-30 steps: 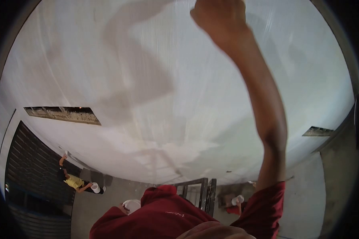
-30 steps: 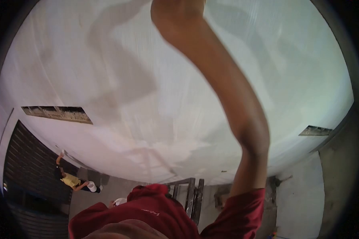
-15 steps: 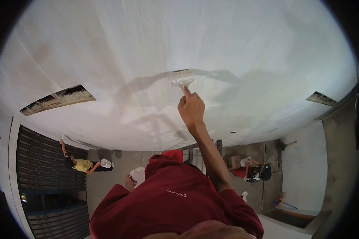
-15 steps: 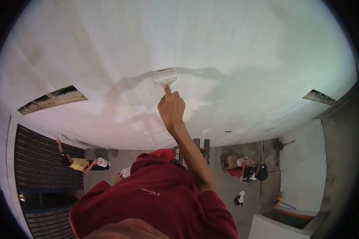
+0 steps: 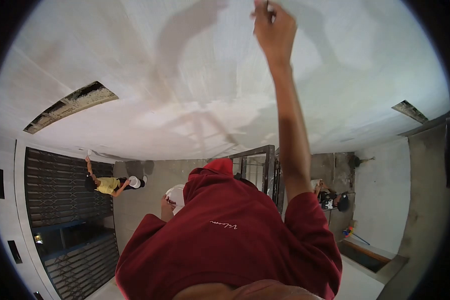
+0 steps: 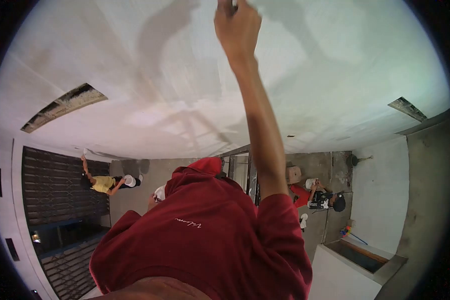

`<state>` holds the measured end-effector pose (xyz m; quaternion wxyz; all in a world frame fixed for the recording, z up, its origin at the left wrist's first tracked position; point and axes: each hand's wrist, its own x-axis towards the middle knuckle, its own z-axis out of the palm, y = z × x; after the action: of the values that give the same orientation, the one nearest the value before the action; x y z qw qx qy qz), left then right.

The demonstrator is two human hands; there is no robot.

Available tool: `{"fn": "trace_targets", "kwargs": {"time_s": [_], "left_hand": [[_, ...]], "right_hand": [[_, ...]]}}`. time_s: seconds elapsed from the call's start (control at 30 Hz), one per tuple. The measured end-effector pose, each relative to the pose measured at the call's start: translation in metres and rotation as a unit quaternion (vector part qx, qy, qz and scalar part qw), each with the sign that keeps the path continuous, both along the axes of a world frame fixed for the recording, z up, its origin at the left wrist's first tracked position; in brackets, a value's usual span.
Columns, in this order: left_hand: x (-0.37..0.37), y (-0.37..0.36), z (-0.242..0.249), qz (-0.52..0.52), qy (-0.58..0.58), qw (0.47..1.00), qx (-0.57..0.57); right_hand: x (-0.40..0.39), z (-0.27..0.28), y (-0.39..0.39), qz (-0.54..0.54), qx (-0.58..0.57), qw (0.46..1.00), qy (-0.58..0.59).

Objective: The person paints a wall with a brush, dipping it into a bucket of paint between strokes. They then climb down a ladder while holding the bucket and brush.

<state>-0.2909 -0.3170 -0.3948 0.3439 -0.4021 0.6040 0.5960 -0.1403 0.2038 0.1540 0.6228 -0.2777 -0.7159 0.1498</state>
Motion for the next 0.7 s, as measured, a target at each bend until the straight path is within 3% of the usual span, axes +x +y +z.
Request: {"fn": "trace_targets", "kwargs": {"time_s": [0.2,0.37,0.43,0.47,0.63,0.7], "left_hand": [[-0.012,-0.020,-0.038,0.046,-0.093,0.994,-0.035],[0.001,-0.015,-0.027,-0.027,-0.008,0.998,-0.059],[-0.001,-0.021,-0.032,-0.032,-0.004,0.998,-0.057],[-0.001,-0.027,-0.036,-0.027,-0.023,0.998,-0.056],[0.009,-0.034,-0.021,-0.031,-0.030,0.997,-0.066],[0.009,-0.031,-0.017,-0.019,-0.020,0.999,-0.046]], "right_hand": [[-0.018,-0.222,-0.048,-0.004,-0.217,0.976,-0.009],[-0.002,-0.356,-0.082,-0.055,-0.332,0.934,-0.121],[0.003,-0.365,-0.088,-0.053,-0.361,0.922,-0.128],[0.004,-0.340,-0.091,-0.038,-0.373,0.919,-0.121],[-0.023,-0.197,-0.063,0.019,-0.196,0.979,0.051],[-0.037,-0.183,-0.045,0.039,-0.162,0.982,0.093]]}}
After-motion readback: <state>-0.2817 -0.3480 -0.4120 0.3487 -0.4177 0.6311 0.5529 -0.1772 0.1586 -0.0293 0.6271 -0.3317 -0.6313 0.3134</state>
